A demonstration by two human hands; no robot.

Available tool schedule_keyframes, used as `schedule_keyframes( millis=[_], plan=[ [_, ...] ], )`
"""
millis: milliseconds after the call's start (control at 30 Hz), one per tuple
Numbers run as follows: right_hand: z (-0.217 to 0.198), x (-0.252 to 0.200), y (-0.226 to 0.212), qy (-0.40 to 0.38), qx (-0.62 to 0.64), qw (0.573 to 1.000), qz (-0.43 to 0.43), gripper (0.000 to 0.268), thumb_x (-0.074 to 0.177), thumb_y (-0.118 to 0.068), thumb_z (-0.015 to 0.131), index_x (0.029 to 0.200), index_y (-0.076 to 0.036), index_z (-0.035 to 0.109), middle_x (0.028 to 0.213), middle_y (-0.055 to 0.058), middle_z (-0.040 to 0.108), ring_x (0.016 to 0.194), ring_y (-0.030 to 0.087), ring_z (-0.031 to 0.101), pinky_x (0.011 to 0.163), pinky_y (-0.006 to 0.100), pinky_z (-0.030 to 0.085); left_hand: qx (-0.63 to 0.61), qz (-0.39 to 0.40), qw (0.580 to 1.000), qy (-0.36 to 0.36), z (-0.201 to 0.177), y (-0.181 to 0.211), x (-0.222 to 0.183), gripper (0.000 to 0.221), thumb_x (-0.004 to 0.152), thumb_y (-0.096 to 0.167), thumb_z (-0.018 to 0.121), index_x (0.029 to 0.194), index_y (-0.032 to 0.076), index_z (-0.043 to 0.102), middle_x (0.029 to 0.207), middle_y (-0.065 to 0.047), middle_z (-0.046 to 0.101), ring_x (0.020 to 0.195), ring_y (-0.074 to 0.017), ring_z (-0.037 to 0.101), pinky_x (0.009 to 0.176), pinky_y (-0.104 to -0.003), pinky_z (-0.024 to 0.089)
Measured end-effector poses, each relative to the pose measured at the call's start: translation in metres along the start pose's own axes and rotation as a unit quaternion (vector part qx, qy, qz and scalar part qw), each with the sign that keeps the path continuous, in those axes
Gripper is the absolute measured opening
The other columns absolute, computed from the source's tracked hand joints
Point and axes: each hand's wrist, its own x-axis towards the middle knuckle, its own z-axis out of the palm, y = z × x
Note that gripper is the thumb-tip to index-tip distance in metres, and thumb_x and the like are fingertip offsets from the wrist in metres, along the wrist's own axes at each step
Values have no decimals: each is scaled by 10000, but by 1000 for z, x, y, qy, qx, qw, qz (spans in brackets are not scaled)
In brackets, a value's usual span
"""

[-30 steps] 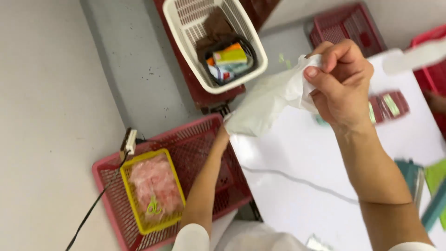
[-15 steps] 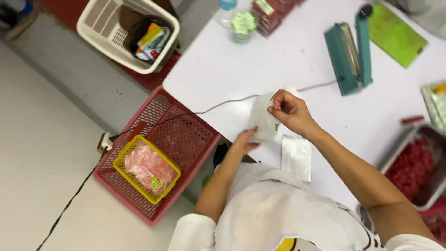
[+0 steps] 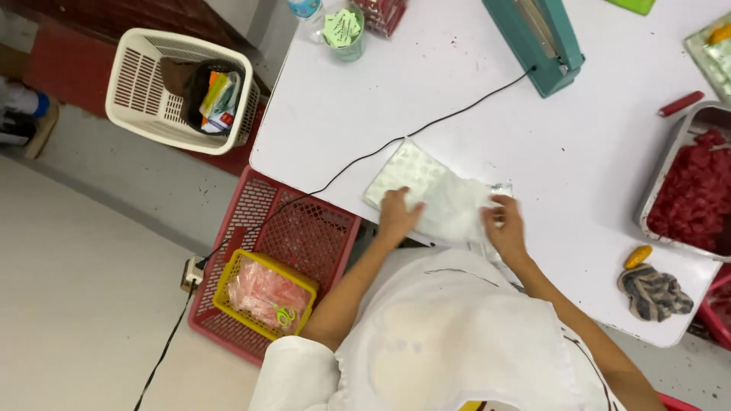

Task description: The person organizes clear plastic bags and branded wrappers on a table, aligning and stacking them by hand.

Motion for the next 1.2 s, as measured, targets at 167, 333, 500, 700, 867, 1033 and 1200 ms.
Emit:
schedule_keyframes(
  millis=[167, 333, 500, 700, 867, 1033, 1200],
  plan=[
    [-21, -12, 83, -13, -289, 938, 191, 568, 1015, -289, 640, 1485, -40, 442, 1406, 263, 446, 1274, 477, 483, 988, 702, 437, 50, 94, 991, -80, 5, 106, -52, 844, 892, 724, 552, 1372, 31, 503, 1189, -195, 519, 1186, -409, 572, 956, -510, 527],
    [1, 3, 148, -106, -297, 906, 281, 698, 923, -152, 651, 1540, -126, 326, 1377, 211, 516, 1295, 441, 538, 1039, 712, 374, 120, 137, 967, -178, 7, 158, -56, 1045, 787, 857, 470, 1383, 0, 477, 1163, -228, 570, 1124, -417, 630, 893, -554, 545],
    [-4, 15, 175, -38, -297, 903, 308, 380, 836, -235, 787, 1131, -96, 593, 1226, 170, 506, 1153, 437, 545, 856, 651, 501, 292, 178, 915, -213, 76, 124, -45, 941, 755, 608, 712, 1399, 14, 370, 1131, -181, 510, 1038, -408, 617, 792, -569, 529],
    [-15, -10, 69, -38, -181, 933, 308, 763, 859, -266, 838, 1385, 59, 391, 1245, 354, 466, 1182, 618, 563, 965, 666, 497, -94, -77, 991, -60, 144, -4, 30, 271, 890, 188, 586, 1098, 59, 702, 1063, -248, 679, 1104, -470, 650, 905, -535, 514],
    [-19, -2, 109, -35, -36, 944, 327, 615, 871, -204, 797, 1327, 137, 564, 1166, 416, 606, 1113, 582, 623, 869, 628, 523, -459, -242, 854, -23, 66, -34, 44, 589, 705, 36, 576, 1292, -3, 568, 1115, -182, 578, 1052, -321, 572, 916, -464, 502],
    [-70, 11, 115, -3, -198, 950, 242, 497, 944, -268, 730, 1320, 45, 643, 1088, 332, 710, 1073, 528, 667, 871, 616, 526, -446, -218, 861, -110, -8, 36, 7, 668, 737, 180, 776, 1340, 16, 540, 1162, -200, 610, 1123, -328, 584, 956, -467, 518],
    [-66, 21, 35, -54, -65, 995, 45, 244, 1001, -37, 620, 1226, 35, 684, 1082, 338, 682, 1056, 522, 655, 894, 557, 539, -167, -150, 962, -154, 1, 50, 5, 762, 814, 502, 826, 1322, -23, 607, 1211, -273, 652, 1176, -379, 646, 931, -507, 577]
  ],
)
